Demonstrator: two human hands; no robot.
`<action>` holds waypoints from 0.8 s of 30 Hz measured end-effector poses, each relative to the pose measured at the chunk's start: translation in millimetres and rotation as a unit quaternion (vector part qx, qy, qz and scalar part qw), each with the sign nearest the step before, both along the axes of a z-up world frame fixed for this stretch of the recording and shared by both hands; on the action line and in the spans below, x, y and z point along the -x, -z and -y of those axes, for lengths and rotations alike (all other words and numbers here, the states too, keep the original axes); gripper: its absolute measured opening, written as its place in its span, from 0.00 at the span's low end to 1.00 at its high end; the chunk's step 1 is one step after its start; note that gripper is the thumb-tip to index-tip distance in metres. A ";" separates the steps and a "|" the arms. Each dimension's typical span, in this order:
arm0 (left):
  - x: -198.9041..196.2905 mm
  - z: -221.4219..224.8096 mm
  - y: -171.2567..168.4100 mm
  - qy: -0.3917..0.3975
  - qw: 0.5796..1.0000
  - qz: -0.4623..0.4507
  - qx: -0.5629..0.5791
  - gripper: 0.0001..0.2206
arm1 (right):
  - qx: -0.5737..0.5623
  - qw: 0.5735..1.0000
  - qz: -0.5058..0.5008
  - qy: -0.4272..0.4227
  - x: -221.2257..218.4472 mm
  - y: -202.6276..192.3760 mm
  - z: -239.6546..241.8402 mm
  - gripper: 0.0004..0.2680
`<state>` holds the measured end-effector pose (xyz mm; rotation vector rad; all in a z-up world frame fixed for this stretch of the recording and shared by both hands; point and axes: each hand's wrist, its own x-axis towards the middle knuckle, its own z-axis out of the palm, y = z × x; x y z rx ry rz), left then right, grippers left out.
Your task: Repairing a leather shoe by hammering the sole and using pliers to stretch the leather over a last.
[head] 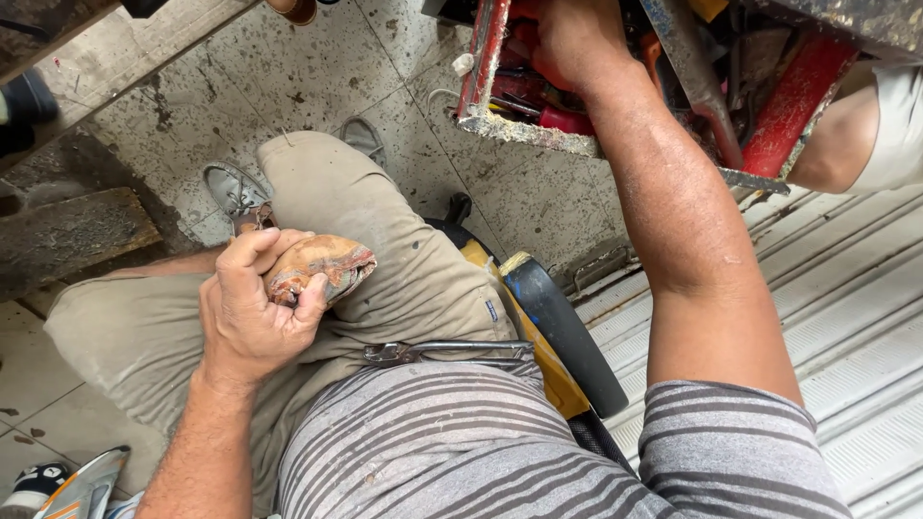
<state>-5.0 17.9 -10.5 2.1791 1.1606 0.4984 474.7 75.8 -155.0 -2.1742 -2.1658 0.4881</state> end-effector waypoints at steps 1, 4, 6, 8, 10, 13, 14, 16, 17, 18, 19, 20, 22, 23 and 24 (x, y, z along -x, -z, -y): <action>-1.2 -0.1 -3.3 0.003 1.000 -0.001 0.002 0.28 | 0.002 1.000 -0.001 0.003 2.8 -0.2 2.4 0.11; -6.5 -3.7 -7.3 0.007 1.000 0.020 0.017 0.27 | -0.008 1.000 -0.023 0.014 7.9 -6.0 -2.2 0.09; -7.1 -3.7 -7.4 -0.003 1.000 0.011 0.016 0.27 | 0.015 0.996 -0.075 0.053 14.3 -12.6 -3.6 0.06; -6.8 -2.8 -7.2 -0.003 1.000 0.012 0.014 0.26 | 0.035 0.996 -0.058 0.066 16.1 -11.5 -4.1 0.07; -7.0 -3.3 -6.0 -0.002 1.000 0.015 0.010 0.26 | 0.053 0.995 -0.039 0.080 13.2 -5.8 -3.8 0.08; -5.6 -2.1 -5.3 -0.005 1.000 0.010 0.018 0.26 | -0.037 0.999 0.005 0.006 10.6 5.4 -3.6 0.06; -5.9 -2.8 -5.0 0.000 1.000 0.014 0.013 0.26 | -0.068 0.998 0.013 -0.002 11.6 4.2 -4.2 0.04; -7.4 -3.9 -5.1 0.006 1.000 0.018 0.006 0.26 | -0.101 0.995 0.023 -0.008 13.6 4.6 -6.3 0.02; -8.7 -4.4 -5.3 0.000 1.000 0.011 0.012 0.26 | -0.097 0.994 0.042 -0.001 14.6 6.5 -7.9 0.03; -9.4 -3.7 -5.8 -0.005 1.000 0.004 0.021 0.27 | -0.091 0.994 0.060 0.006 16.5 9.3 -7.7 0.04; -9.0 -4.6 -5.7 -0.004 1.000 0.004 0.020 0.27 | -0.091 0.994 0.060 0.007 16.1 6.6 -7.9 0.04; -8.3 -4.7 -5.5 0.003 1.000 0.017 0.014 0.26 | -0.043 0.997 0.043 0.042 16.0 4.3 -6.9 0.02; -6.3 -5.0 -5.4 0.010 0.999 0.029 0.014 0.26 | 0.011 0.997 0.024 0.075 11.5 6.0 -2.5 0.04; -5.1 -4.9 -6.0 0.008 1.000 0.021 0.012 0.26 | 0.025 0.996 0.019 0.083 7.1 9.6 1.0 0.07; -5.1 -5.4 -5.8 0.004 1.000 0.014 0.007 0.26 | 0.036 0.995 0.015 0.089 1.2 12.2 1.7 0.11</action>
